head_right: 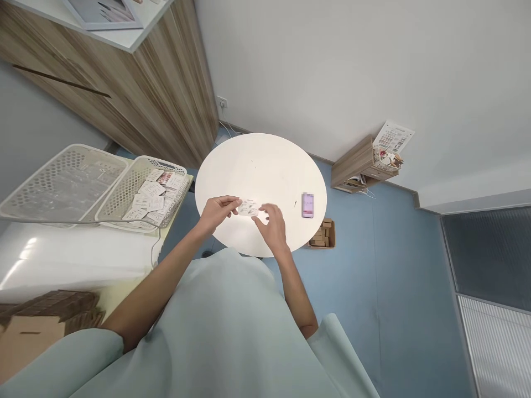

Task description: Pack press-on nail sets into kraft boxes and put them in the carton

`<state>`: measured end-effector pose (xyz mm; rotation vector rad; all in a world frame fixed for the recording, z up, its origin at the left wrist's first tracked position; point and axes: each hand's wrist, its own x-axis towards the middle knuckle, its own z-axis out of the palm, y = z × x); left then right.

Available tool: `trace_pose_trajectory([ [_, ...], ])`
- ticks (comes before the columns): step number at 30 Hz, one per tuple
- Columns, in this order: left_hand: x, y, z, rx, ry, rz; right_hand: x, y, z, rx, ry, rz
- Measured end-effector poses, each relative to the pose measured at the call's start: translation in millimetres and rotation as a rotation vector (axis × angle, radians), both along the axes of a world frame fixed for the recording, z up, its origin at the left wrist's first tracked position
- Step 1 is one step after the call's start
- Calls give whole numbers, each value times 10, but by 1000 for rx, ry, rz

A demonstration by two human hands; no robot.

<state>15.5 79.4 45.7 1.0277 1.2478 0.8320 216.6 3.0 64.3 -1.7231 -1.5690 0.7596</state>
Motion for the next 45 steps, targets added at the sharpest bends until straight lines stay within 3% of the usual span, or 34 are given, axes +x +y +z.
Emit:
trace_pose_trajectory([
  [4,121,-76,-50,52,85,18,-62,34,-6,131,-293,146],
  [10,223,-186,-135,89,125,4,-175,107,-157,63,-357,294],
  [14,119,-214,-180,-49,32,-31,-142,77,-286,58,-229,254],
  [19,-37,-301,-343,-384,-200,-185,-100,-7,-416,24,146,169],
  [21,-46,-349,-417,-439,-255,-181,-94,-32,-484,-5,245,170],
  [25,-34,-416,-496,-394,-208,-65,-79,-61,-613,-39,215,212],
  [30,-117,-457,-486,-259,20,-24,-126,-7,-653,-35,-49,324],
  [35,-279,-494,-532,-210,102,14,-334,153,-748,-27,-153,424],
  [45,-724,-603,-925,-224,158,65,-841,310,-1187,-136,-280,548],
])
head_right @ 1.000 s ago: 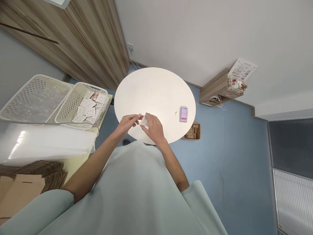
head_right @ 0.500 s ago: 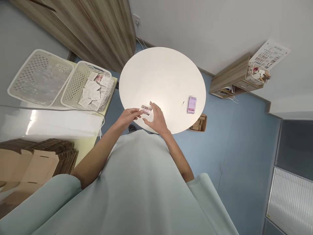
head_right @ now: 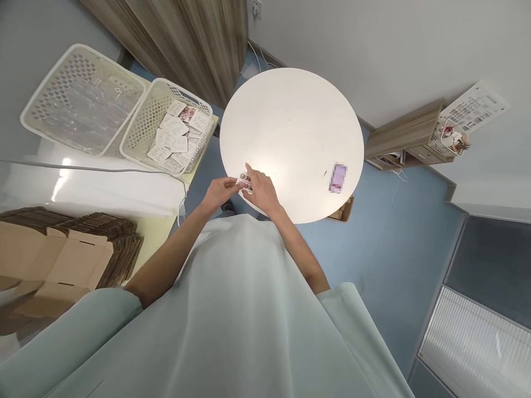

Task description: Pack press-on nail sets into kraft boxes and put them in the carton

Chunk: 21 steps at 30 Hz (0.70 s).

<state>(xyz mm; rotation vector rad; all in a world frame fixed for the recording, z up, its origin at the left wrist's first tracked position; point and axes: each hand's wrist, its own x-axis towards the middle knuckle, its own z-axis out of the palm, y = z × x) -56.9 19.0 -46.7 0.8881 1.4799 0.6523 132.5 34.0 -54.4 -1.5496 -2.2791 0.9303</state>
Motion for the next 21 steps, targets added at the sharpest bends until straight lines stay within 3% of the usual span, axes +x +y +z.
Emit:
trace_pose_trajectory([
  [7,-422,-116,-252,-75,105,80,-197,-1,-153,-47,-105,-32],
  [13,-771,-161,-267,-48,141,134,-407,22,63,0,-180,-52],
  [21,-1220,-60,-202,108,167,240,-896,121,391,68,-224,-34],
])
